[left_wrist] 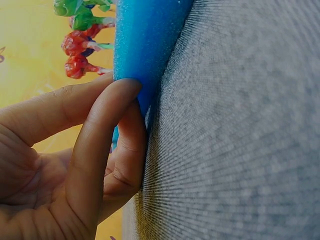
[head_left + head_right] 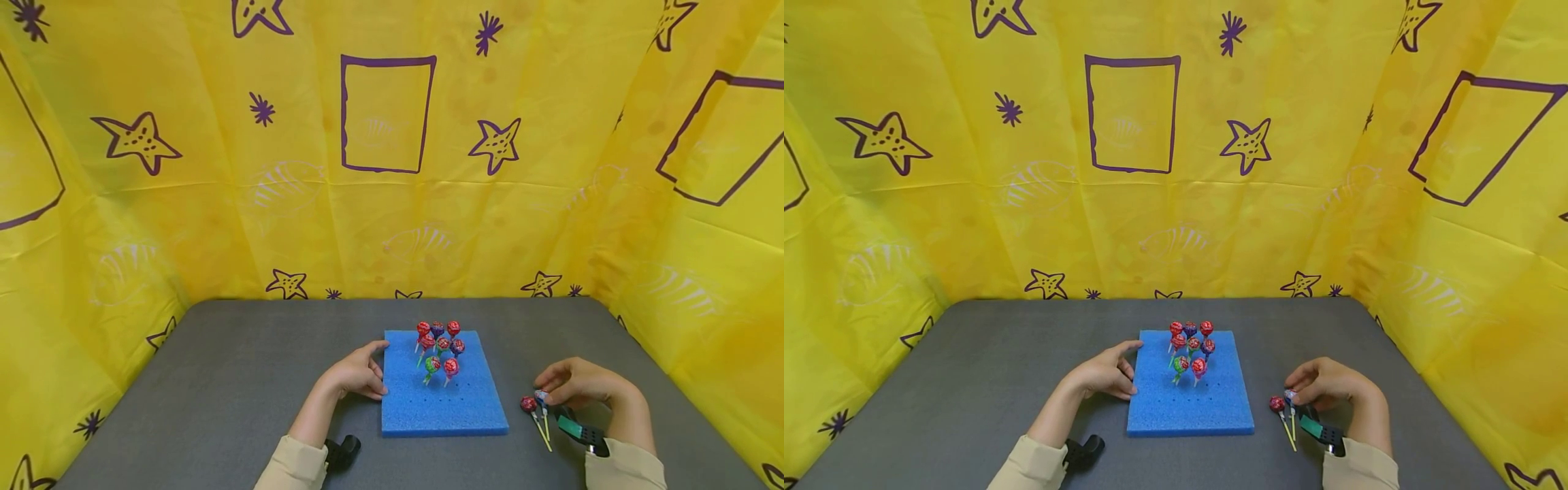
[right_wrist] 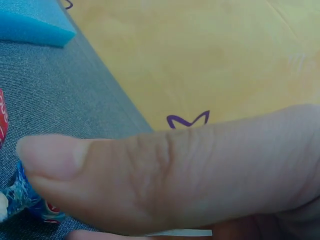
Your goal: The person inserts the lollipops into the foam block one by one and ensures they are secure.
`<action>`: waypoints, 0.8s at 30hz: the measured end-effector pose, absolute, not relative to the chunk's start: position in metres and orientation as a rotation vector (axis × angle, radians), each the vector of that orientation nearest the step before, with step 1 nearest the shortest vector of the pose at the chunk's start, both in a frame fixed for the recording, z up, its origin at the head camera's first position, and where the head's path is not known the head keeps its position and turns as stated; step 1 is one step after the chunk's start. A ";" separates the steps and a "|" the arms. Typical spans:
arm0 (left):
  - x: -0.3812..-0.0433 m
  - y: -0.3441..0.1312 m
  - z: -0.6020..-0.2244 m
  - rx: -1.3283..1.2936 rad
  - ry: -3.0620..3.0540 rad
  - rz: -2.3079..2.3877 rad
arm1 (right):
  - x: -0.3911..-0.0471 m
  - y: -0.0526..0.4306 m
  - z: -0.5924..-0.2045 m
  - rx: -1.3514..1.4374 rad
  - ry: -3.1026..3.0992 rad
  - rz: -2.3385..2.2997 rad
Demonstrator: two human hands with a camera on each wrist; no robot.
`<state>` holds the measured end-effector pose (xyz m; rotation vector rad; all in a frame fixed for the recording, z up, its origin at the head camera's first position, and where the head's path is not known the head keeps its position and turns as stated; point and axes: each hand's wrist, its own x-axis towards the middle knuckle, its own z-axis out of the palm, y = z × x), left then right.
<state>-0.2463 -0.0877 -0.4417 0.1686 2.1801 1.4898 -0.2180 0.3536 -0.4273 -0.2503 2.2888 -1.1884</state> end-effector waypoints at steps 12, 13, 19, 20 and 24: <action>-0.246 -0.088 -0.440 0.179 2.177 1.491 | -0.217 0.346 -0.426 -0.202 2.280 -1.179; -0.246 -0.088 -0.440 0.180 2.176 1.491 | -0.217 0.346 -0.426 -0.202 2.283 -1.176; -0.246 -0.088 -0.440 0.181 2.173 1.486 | -0.217 0.343 -0.425 -0.205 2.281 -1.177; -0.246 -0.088 -0.440 0.181 2.174 1.485 | -0.217 0.343 -0.425 -0.206 2.280 -1.177; -0.246 -0.088 -0.440 0.179 2.175 1.486 | -0.218 0.344 -0.427 -0.204 2.289 -1.170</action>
